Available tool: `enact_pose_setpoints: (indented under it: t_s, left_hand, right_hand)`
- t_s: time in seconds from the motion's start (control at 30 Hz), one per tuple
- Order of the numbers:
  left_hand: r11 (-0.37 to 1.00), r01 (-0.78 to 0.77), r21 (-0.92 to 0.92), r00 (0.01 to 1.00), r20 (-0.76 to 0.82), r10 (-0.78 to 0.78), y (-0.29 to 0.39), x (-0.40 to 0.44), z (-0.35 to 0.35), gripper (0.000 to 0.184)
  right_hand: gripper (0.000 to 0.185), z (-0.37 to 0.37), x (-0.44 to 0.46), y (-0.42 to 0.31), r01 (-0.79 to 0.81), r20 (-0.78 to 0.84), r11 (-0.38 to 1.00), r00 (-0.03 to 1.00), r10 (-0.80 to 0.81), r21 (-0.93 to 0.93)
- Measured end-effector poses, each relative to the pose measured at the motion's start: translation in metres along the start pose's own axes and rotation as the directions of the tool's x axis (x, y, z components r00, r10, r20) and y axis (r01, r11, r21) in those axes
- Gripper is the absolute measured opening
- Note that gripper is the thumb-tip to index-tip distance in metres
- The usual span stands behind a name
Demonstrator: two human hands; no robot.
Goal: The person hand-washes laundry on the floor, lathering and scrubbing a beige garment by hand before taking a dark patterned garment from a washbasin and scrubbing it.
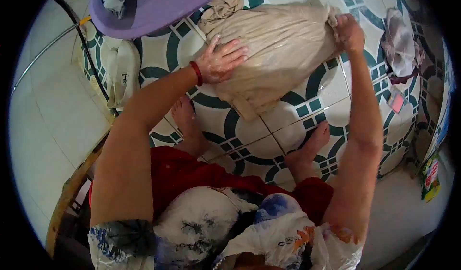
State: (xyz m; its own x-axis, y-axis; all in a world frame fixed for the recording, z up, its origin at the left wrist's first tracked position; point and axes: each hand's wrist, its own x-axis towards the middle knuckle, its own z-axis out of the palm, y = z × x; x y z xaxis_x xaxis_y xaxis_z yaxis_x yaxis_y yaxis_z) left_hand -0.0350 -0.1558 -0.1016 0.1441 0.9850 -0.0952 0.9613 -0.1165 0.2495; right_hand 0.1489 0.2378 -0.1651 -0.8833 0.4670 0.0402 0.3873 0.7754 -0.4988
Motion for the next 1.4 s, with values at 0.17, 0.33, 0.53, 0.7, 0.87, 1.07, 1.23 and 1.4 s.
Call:
enact_pose_setpoints:
  t_s: [0.17, 0.33, 0.53, 0.7, 0.87, 1.07, 1.23, 1.4]
  left_hand:
    - [0.994, 0.038, 0.1, 0.992, -0.122, -0.026, 0.018, 0.014, -0.01, 0.055]
    - [0.831, 0.325, -0.451, 0.944, 0.097, -0.316, 0.04, 0.071, -0.055, 0.034]
    - [-0.859, 0.201, -0.47, 0.875, 0.481, -0.058, 0.037, 0.14, -0.045, 0.063]
    - [-0.893, -0.293, -0.343, 0.944, 0.048, -0.328, 0.022, 0.146, 0.007, 0.057]
    - [-0.775, -0.416, -0.476, 0.743, 0.313, -0.592, 0.057, 0.154, 0.0, 0.042]
    - [-0.016, -0.217, -0.976, 0.712, -0.147, -0.686, 0.034, 0.138, 0.078, 0.029]
    - [-0.15, 0.182, -0.972, 0.641, 0.233, -0.731, 0.042, 0.139, 0.027, 0.026]
    - [-0.741, -0.384, -0.551, 0.719, 0.326, -0.614, 0.047, 0.129, 0.016, 0.017]
  right_hand:
    - [0.05, -0.058, 0.027, -0.023, -0.413, -0.119, 0.909, 0.901, 0.417, 0.055]
    - [0.052, -0.039, -0.004, -0.107, 0.082, -0.161, 0.898, 0.973, -0.166, -0.432]
    - [0.028, -0.045, 0.01, -0.131, -0.35, -0.072, 0.809, 0.899, 0.431, 0.471]
    - [0.015, -0.002, -0.053, -0.281, 0.278, -0.124, 0.957, 0.956, -0.266, 0.086]
    - [0.032, -0.007, 0.01, -0.219, -0.179, -0.108, 0.975, 0.975, 0.194, 0.134]
    - [0.033, -0.005, -0.014, -0.23, -0.209, -0.152, 0.959, 0.959, 0.239, 0.193]
    - [0.03, -0.012, -0.012, -0.228, -0.17, -0.231, 0.97, 0.951, 0.208, 0.172]
    - [0.028, -0.006, -0.005, -0.22, -0.258, -0.179, 0.925, 0.933, 0.314, 0.279]
